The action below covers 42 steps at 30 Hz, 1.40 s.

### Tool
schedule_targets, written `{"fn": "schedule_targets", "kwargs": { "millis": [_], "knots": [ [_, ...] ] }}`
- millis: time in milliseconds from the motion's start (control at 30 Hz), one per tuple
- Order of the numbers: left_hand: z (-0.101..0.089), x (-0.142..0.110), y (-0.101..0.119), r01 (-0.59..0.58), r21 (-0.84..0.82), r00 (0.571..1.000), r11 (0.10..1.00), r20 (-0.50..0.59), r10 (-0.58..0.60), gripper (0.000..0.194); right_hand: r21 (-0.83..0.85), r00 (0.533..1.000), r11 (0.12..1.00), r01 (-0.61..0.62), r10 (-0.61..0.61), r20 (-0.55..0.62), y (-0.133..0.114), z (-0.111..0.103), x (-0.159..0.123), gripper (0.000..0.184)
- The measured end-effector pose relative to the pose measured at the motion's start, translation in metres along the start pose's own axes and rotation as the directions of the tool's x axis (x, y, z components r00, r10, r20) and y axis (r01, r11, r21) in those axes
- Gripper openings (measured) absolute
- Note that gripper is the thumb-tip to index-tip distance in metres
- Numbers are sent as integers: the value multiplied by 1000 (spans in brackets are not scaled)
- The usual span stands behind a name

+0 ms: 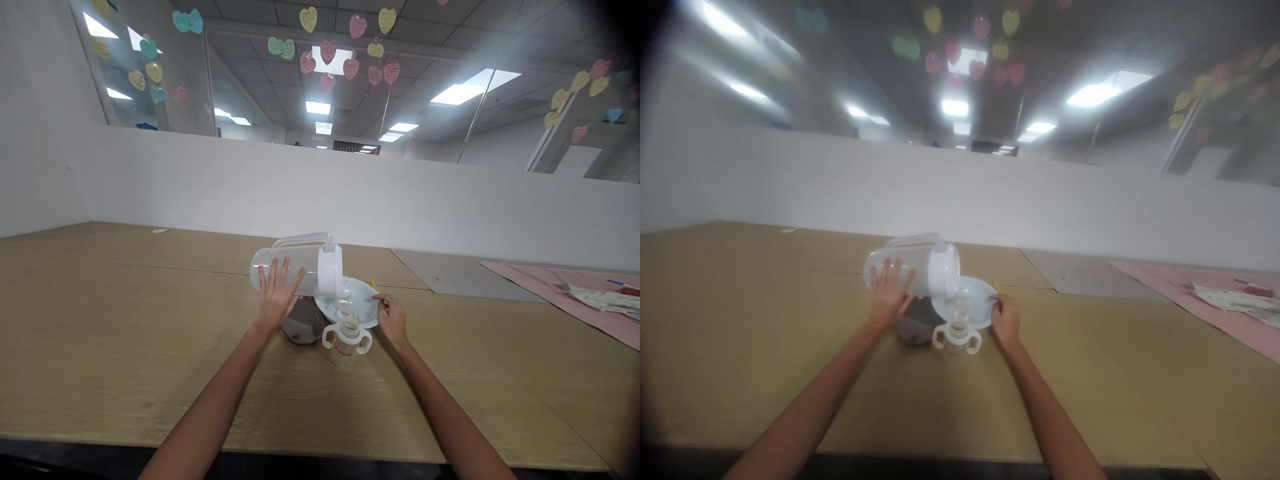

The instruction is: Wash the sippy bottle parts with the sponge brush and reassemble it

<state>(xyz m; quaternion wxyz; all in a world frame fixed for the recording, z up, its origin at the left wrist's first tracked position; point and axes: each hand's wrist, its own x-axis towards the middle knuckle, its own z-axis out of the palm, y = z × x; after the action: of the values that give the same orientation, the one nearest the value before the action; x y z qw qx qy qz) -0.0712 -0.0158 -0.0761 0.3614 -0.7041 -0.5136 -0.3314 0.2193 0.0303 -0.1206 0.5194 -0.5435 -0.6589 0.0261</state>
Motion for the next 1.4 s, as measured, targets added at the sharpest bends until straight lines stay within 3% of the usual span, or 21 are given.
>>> {"fn": "schedule_targets", "kwargs": {
  "millis": [233,367,600,767,900,1100,1167,1267,1400],
  "knots": [
    [-1,-1,2,34,13,999,999,-2,-33,67,-9,1000,1000,12,-12,17,0,-1,0,32],
    [5,-1,-1,76,-32,995,997,-56,-78,71,-12,1000,1000,7,-6,30,0,-2,0,33],
    [7,-2,-10,148,-193,971,970,-160,-180,100,-14,1000,1000,0,0,27,0,-1,0,33],
    [11,-10,-22,-46,-224,976,974,-216,-3,102,-14,1000,1000,-10,11,30,-1,-2,0,32],
    [18,-14,-26,-201,-194,955,960,-255,148,98,-7,999,1000,-22,23,23,0,-1,0,32],
    [15,-12,-23,-256,-192,930,947,-317,187,93,1,1000,1000,-21,21,23,0,-1,0,32],
    [13,-10,-20,-204,-207,943,957,-303,135,94,-1,999,1000,-27,27,23,-1,-1,0,31],
    [12,-10,-15,17,-236,967,972,-243,-76,98,5,999,999,-33,33,7,-3,-1,0,31],
    [13,-10,-10,343,-277,915,897,-119,-387,101,9,999,1000,-20,20,-33,-3,-1,0,31]
  ]
}}
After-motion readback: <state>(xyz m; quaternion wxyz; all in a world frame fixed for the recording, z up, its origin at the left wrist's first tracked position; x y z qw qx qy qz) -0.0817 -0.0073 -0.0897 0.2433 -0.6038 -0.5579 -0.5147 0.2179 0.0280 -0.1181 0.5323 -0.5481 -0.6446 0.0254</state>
